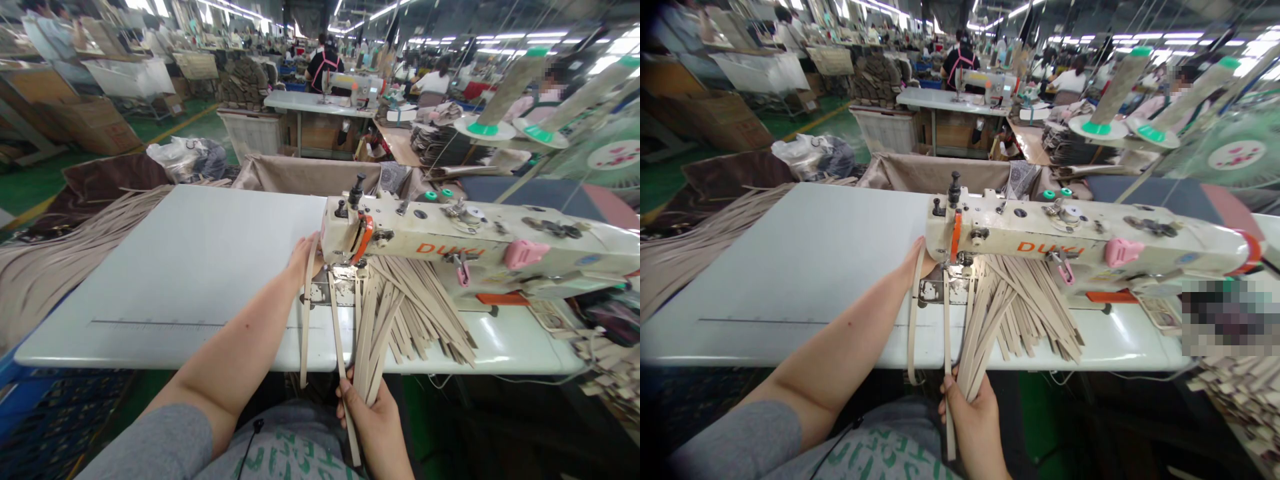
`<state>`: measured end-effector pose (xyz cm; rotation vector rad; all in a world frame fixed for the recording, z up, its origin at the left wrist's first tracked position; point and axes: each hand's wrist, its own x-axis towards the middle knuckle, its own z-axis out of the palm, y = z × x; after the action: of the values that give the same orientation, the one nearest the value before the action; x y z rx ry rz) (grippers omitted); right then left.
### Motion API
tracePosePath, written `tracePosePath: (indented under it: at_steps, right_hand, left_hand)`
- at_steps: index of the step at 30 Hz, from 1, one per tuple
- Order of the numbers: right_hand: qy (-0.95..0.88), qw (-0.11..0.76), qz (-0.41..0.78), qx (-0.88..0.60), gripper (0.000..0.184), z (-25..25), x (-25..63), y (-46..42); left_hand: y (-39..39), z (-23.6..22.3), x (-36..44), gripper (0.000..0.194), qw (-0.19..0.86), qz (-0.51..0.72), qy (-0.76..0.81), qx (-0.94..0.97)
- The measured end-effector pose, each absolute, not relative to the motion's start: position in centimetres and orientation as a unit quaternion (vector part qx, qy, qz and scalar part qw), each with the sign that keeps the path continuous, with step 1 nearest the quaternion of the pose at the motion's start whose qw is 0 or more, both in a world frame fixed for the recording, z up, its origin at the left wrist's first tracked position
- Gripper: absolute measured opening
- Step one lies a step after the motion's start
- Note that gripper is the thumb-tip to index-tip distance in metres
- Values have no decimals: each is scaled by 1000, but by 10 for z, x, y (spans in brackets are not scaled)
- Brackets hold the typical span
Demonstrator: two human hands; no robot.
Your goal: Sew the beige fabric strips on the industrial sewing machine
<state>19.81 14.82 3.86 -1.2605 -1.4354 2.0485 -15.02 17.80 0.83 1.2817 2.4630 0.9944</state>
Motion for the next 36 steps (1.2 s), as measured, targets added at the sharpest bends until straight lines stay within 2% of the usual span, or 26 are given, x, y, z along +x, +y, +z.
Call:
tracePosePath:
  at_steps: [5,20,26,29,33,36]
  right_hand:
    - [-502,185,716,-449,66,45,192,142]
    - [-513,197,711,-438,64,36,190,140]
    - [-500,182,722,-442,74,30,188,146]
    - [-488,189,732,-437,69,29,191,146]
    - [-476,176,744,-435,67,21,199,146]
    - [-459,151,766,-423,66,16,206,149]
  left_hand:
    - [179,15,-144,46,88,339,839,416]
    - [178,19,-137,36,55,368,839,396]
    - [169,21,-138,36,82,381,837,384]
    - [160,19,-141,56,97,361,821,432]
    - [151,15,-145,106,132,344,776,512]
    - [149,12,-146,119,139,327,793,494]
